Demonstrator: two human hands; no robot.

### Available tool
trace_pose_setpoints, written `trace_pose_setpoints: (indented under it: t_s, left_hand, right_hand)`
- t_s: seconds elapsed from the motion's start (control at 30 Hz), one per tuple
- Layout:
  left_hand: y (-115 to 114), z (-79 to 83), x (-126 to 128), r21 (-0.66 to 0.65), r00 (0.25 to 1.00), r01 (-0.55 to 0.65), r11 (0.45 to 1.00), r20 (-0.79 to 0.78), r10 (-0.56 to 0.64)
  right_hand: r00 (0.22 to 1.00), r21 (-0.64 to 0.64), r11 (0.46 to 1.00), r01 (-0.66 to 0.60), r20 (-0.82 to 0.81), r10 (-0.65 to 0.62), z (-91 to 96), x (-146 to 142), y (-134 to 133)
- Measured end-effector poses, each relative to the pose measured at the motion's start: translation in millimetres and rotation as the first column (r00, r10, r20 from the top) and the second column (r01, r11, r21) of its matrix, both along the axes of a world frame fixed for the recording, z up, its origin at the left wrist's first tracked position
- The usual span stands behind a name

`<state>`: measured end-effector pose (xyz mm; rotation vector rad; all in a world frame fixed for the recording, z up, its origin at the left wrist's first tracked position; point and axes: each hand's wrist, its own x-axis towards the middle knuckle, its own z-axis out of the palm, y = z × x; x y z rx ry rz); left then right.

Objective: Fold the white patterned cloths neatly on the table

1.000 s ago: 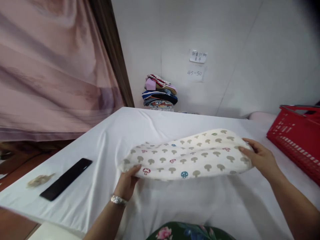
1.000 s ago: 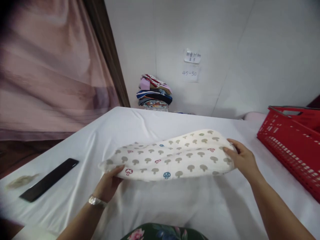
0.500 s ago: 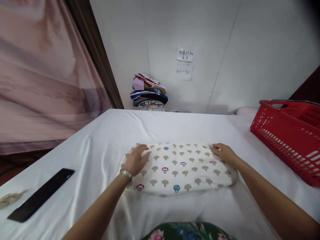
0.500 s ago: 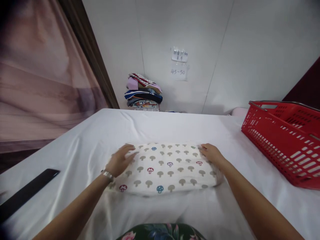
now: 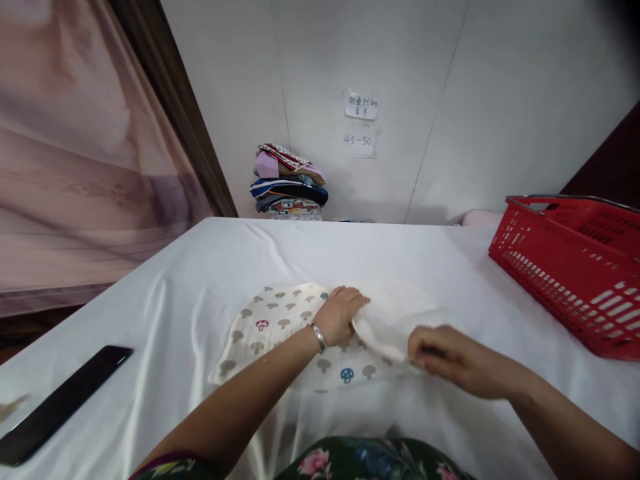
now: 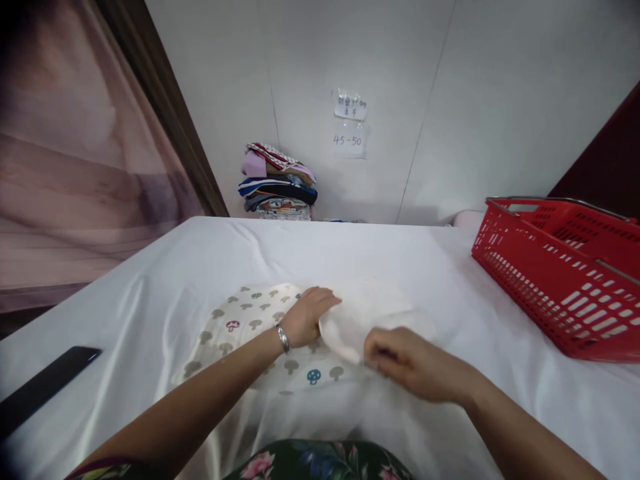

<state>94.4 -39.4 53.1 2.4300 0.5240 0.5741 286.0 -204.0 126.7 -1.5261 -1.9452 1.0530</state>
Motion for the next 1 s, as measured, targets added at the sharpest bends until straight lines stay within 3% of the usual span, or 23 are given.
trace_pose_setpoints:
  t_s: [0.1,0.17,0.23,0.3,0.37,0.4,0.5,0.6,0.73,0.87,0.93,1.0]
  left_hand:
    - [-20.3,7.1,-6.8,0.100,0.994,0.096,0.990,-0.068,-0.089]
    - [-34.6,13.4,-20.7,0.109,0.995,0.082,0.991,-0.069,-0.075]
    - [-51.2,20.2,-37.6,0.090,0.994,0.096,0.991,-0.053,-0.091]
    - [-69.4,25.0,-52.6,0.086,0.985,0.165,0.983,-0.070,-0.159]
    - [-86.2,25.7,-63.3,0.088,0.968,0.224,0.971,-0.135,-0.211]
    - [-92.9,24.4,-67.0,0.083,0.962,0.229,0.970,-0.174,-0.212]
    - [-103.6,16.9,-75.4,0.051,0.953,0.180,0.982,-0.254,-0.162]
    - [-103.5,9.6,-84.6,0.019,0.960,0.110,0.994,-0.263,-0.101]
    - [-96.8,4.5,-94.4,0.042,0.941,0.014,0.999,-0.337,0.001]
    - [-82.5,8.7,-95.9,0.095,0.820,0.055,0.994,-0.573,0.010]
    - [-65.3,20.6,-100.2,0.147,0.772,0.065,0.987,-0.634,0.044]
    - [-37.8,43.1,-112.4,0.252,0.765,0.026,0.968,-0.628,0.143]
  right_hand:
    - [0.970,-0.154,0.958,-0.243,-0.074,0.234,8.6,-20.8,-20.9]
    - [0.952,-0.207,0.934,-0.290,-0.165,0.259,1.4,-15.8,-17.9]
    - [0.972,-0.168,0.973,-0.157,-0.203,0.122,-13.9,2.2,-0.1]
    - [0.976,-0.053,0.992,0.113,-0.183,-0.121,-35.1,26.2,29.5]
    - [0.943,0.115,0.936,0.333,-0.036,-0.331,-58.5,47.8,65.1]
    - [0.925,0.181,0.917,0.357,0.065,-0.373,-69.6,55.5,82.8]
    - [0.845,0.256,0.931,0.262,0.405,-0.349,-94.7,64.7,127.3]
    - [0.763,0.251,0.956,0.154,0.584,-0.276,-104.4,60.9,152.0]
    - [0.731,0.242,0.962,0.123,0.634,-0.253,-105.1,55.2,162.4]
    - [0.692,0.257,0.955,0.147,0.663,-0.285,-97.0,60.7,164.9]
    - [0.647,0.285,0.928,0.242,0.665,-0.373,-80.6,74.4,165.2]
    - [0.561,0.340,0.847,0.408,0.638,-0.527,-51.4,98.3,162.9]
